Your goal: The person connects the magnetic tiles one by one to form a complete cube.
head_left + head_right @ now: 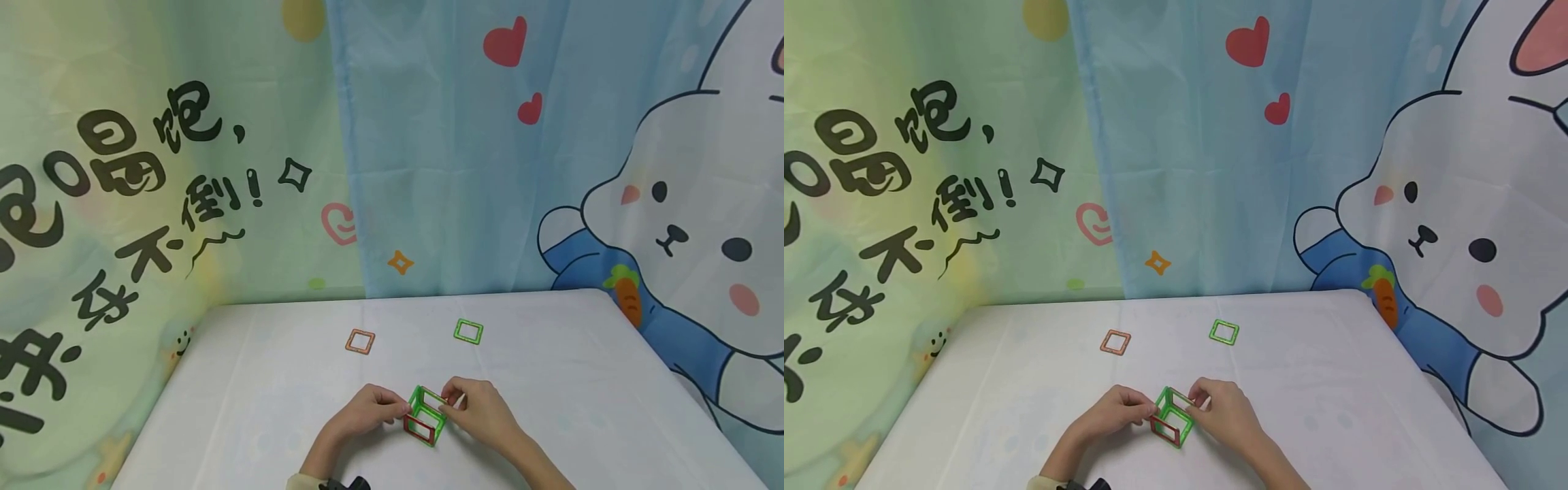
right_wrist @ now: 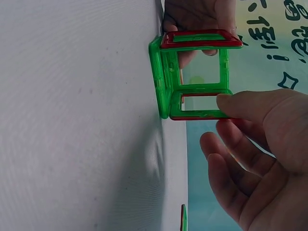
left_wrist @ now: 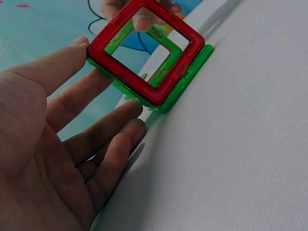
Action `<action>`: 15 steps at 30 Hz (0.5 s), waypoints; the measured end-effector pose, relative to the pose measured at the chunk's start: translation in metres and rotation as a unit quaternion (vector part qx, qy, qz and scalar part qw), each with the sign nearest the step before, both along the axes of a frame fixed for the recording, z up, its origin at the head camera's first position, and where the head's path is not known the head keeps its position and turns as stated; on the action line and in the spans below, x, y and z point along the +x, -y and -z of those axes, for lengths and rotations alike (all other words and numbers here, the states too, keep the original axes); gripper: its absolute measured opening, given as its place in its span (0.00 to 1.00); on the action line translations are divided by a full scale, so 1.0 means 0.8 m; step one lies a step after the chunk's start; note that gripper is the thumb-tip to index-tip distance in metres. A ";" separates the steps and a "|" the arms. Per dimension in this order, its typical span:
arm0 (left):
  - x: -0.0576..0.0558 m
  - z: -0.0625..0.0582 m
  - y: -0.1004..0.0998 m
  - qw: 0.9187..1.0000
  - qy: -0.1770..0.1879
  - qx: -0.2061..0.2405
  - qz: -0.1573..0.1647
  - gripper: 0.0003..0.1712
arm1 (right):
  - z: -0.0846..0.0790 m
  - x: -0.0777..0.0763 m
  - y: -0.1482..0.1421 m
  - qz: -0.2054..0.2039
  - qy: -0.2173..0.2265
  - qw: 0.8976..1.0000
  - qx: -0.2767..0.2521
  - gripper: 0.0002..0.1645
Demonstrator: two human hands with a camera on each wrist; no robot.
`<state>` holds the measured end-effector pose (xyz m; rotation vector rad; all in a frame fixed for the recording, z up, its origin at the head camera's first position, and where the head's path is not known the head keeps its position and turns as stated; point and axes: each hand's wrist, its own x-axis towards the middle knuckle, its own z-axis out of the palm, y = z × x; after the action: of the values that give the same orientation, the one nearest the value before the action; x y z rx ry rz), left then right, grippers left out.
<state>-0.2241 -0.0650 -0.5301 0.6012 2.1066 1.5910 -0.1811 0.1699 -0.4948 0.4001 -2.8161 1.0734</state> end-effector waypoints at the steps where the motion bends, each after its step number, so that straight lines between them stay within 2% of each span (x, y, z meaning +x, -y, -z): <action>1: 0.000 0.000 0.000 1.000 0.000 0.000 0.001 0.12 | 0.000 0.000 0.000 -0.001 0.000 1.000 0.002 0.11; 6: 0.000 -0.001 0.001 1.000 -0.006 -0.007 0.011 0.11 | 0.002 0.000 -0.003 -0.009 0.003 1.000 0.011 0.10; 11: 0.003 -0.004 0.001 0.999 -0.033 -0.015 0.035 0.09 | 0.002 -0.001 -0.005 -0.017 -0.003 1.000 0.009 0.09; 15: 0.003 -0.003 -0.001 0.998 -0.043 -0.024 0.031 0.09 | 0.002 -0.002 -0.006 -0.019 -0.010 1.000 0.013 0.09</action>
<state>-0.2217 -0.0640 -0.5277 0.7244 2.1600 1.5019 -0.1828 0.1745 -0.4966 0.4651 -2.8188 1.0346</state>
